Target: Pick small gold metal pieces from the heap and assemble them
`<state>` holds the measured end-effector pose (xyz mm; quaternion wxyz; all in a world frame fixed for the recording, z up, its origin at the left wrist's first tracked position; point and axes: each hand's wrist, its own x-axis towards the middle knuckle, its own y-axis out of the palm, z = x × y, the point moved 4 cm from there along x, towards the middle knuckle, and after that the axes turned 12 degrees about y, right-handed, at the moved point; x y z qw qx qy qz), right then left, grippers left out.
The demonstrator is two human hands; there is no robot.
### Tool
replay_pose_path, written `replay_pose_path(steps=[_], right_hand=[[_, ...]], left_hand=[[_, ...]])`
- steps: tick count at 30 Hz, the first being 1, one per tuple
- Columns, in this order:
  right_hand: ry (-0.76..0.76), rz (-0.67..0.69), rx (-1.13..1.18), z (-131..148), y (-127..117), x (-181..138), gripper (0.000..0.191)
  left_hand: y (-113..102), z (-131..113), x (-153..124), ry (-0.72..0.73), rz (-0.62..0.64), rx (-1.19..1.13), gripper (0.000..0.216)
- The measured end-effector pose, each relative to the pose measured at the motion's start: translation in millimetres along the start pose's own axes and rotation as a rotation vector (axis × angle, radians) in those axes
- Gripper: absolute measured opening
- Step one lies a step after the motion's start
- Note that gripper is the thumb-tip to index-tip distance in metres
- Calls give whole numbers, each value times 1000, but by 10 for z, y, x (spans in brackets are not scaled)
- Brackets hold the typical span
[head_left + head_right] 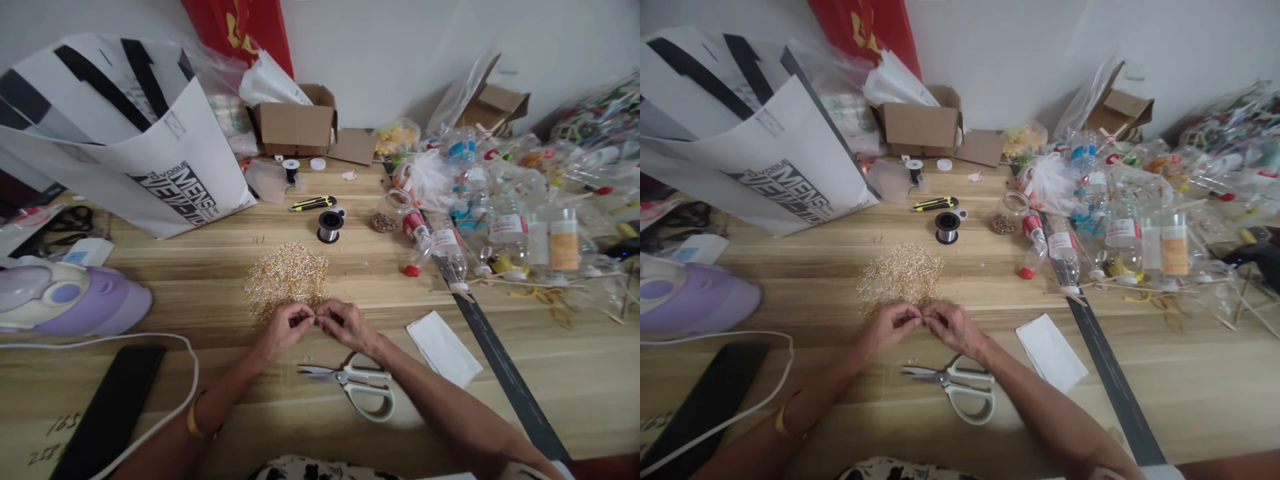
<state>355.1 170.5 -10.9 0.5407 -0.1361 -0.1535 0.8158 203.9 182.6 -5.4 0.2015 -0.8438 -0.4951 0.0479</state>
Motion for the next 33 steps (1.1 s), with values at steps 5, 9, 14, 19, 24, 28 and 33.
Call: replay_pose_path(steps=[5, 9, 14, 19, 24, 28, 33], right_hand=[[6, 35, 24, -23, 14, -4, 19], [25, 51, 52, -35, 16, -4, 20], [39, 69, 93, -30, 14, -2, 20], [58, 80, 123, -46, 22, 7, 21], [45, 64, 82, -48, 21, 7, 20], [8, 33, 38, 19, -4, -3, 18], [-48, -12, -9, 108, -36, -27, 13]], left_hand=[[-2, -7, 1, -6, -1, -17, 12], [-3, -18, -3, -22, 1, -31, 13], [-14, -43, -1, -27, 1, -33, 15], [-14, -57, 9, -29, 2, -37, 13], [-10, -50, 11, -18, -8, -28, 13], [-17, -38, 5, -18, -7, -17, 15], [-21, -23, -1, -27, -17, -34, 16]])
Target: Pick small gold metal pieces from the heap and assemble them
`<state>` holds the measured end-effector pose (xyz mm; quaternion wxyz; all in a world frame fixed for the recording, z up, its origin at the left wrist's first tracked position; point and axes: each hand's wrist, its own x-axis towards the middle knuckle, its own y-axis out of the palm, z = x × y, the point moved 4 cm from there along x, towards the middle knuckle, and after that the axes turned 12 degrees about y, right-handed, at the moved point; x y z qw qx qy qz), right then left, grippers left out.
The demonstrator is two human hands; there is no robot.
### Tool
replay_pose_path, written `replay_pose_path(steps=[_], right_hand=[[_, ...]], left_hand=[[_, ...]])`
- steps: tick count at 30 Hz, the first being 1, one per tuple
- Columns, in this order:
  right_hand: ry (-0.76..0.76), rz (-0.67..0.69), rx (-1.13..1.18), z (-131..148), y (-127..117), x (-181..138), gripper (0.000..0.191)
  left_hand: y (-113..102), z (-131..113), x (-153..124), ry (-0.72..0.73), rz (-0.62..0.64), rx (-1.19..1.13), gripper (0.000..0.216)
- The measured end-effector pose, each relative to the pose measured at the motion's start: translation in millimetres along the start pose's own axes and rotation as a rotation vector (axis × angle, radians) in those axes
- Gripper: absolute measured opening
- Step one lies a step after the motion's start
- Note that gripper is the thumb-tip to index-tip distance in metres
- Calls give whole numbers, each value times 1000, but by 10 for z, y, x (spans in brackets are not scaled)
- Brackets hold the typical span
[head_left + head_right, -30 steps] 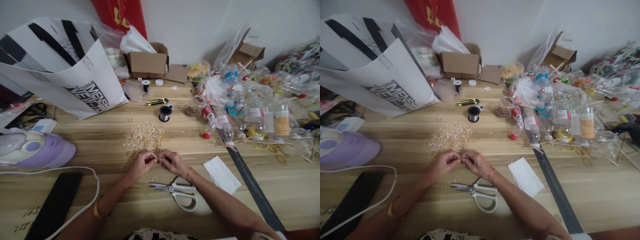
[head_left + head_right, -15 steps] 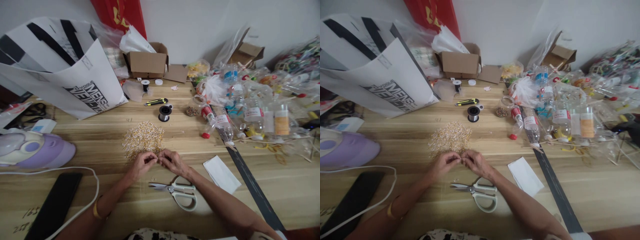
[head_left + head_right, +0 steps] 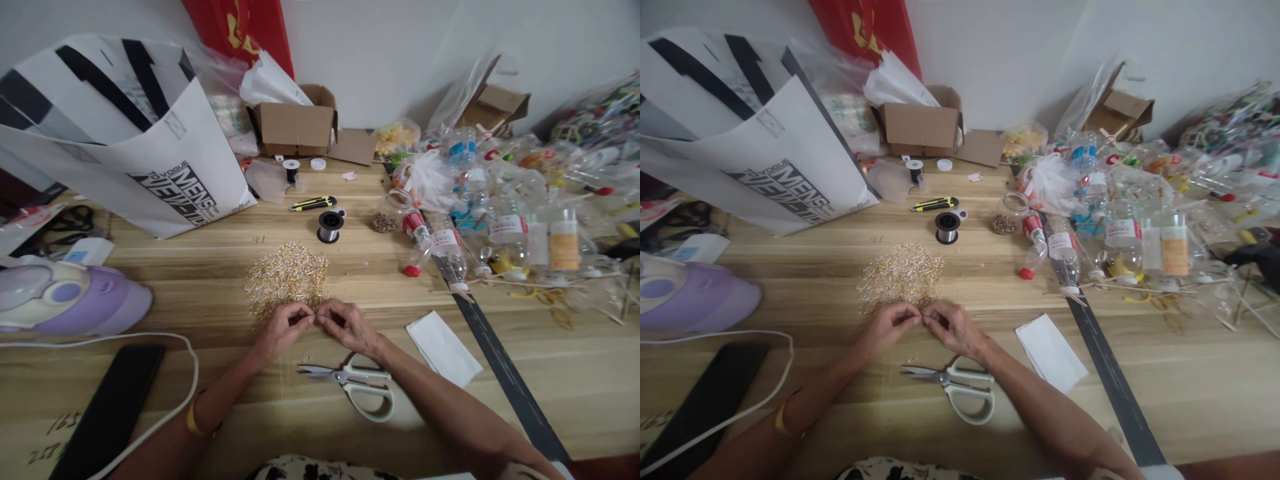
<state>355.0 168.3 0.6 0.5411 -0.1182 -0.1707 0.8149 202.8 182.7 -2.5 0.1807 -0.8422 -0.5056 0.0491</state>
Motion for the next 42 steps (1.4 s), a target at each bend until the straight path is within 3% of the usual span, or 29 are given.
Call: replay_pose_path(steps=[12, 42], right_hand=[[-111, -7, -121, 55, 7, -29, 7], [-89, -8, -116, 43, 7, -32, 6]], left_hand=[[-2, -8, 3, 5, -12, 1, 14], [14, 18, -14, 53, -42, 37, 12]])
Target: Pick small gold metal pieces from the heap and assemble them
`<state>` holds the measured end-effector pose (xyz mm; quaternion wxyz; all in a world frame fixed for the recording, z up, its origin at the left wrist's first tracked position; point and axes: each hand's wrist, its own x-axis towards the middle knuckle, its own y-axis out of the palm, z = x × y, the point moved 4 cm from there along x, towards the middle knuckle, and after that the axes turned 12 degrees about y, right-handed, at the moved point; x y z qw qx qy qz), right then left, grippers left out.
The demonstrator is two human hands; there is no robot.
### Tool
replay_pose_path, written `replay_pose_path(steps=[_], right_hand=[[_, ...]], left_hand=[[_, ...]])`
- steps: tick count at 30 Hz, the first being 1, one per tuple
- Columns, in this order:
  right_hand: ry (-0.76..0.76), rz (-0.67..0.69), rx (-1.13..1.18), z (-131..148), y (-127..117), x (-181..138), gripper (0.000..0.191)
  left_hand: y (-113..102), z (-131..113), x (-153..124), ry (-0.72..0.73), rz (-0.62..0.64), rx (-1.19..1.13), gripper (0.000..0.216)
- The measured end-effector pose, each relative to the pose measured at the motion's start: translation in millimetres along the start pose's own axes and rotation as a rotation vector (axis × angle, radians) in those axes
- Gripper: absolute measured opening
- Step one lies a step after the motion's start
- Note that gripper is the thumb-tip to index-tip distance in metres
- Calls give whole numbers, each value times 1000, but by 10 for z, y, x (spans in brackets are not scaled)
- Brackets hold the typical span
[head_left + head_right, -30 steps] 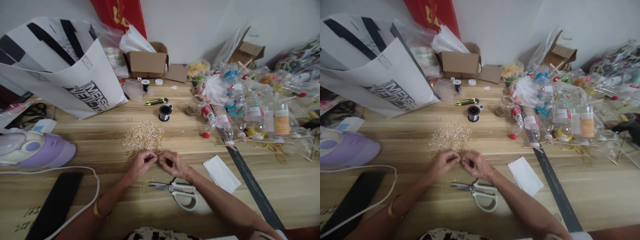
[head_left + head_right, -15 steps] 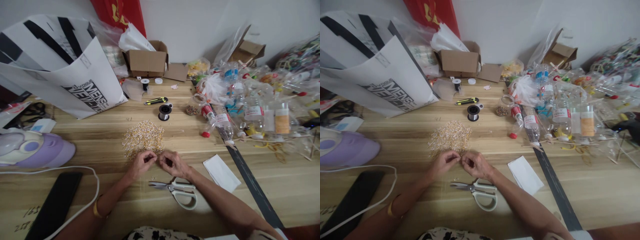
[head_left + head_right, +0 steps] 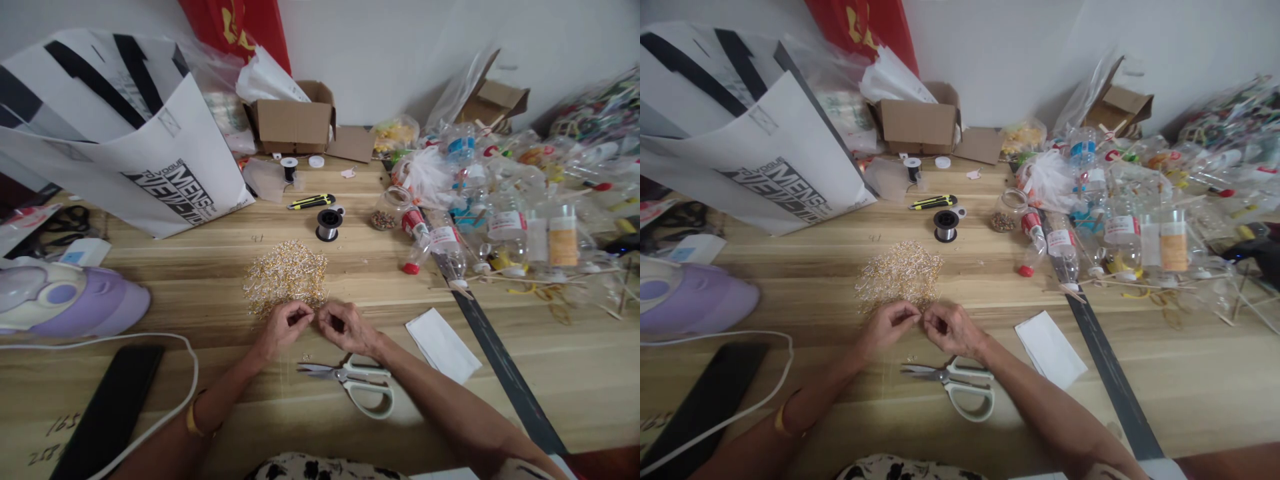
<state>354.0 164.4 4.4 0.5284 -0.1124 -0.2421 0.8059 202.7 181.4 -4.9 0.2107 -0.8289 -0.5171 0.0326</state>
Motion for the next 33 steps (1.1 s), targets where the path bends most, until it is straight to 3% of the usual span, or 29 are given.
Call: replay_pose_path(steps=[33], right_hand=[[9, -33, -13, -28, 2, 22, 7]], left_hand=[[10, -74, 8, -13, 45, 20, 11]])
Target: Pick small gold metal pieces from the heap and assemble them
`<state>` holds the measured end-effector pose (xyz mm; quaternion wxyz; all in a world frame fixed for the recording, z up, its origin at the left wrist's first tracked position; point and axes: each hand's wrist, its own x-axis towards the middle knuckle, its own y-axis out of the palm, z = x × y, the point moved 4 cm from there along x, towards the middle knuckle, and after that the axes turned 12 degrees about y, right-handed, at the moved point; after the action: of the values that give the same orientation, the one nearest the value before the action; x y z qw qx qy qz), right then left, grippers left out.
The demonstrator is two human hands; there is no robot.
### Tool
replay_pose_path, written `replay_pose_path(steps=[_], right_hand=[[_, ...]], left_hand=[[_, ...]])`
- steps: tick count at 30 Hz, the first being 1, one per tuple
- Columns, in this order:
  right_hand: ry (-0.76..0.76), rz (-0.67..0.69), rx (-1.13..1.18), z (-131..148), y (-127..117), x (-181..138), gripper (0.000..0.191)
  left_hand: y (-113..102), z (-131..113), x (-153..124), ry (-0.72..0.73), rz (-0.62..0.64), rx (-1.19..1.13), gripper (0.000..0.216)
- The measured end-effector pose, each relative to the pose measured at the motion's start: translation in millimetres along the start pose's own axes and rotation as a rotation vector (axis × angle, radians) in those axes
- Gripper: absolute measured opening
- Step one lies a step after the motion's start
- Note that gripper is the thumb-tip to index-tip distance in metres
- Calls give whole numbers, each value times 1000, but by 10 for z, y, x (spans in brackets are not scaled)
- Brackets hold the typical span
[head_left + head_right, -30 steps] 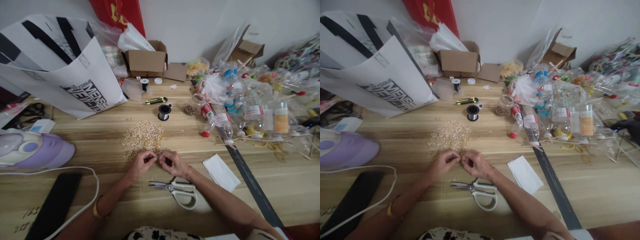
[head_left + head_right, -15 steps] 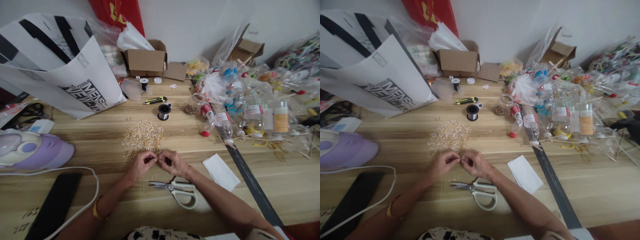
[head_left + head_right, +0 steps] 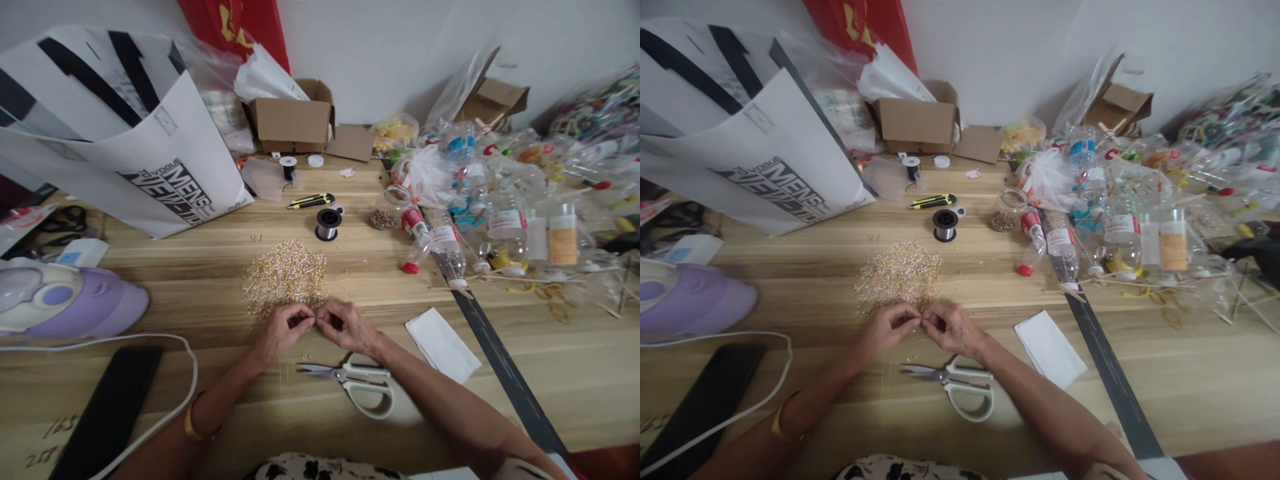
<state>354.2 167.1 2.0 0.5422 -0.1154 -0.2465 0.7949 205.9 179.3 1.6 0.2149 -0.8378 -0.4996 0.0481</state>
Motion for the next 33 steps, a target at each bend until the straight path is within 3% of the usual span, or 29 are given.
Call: replay_pose_path(steps=[24, 33], right_hand=[[-3, 28, -13, -24, 22, -3, 9], [71, 107, 55, -18, -17, 8, 21]], left_hand=[[-11, -84, -2, 36, 66, 115, 23], [-6, -107, -5, 24, 110, 111, 26]])
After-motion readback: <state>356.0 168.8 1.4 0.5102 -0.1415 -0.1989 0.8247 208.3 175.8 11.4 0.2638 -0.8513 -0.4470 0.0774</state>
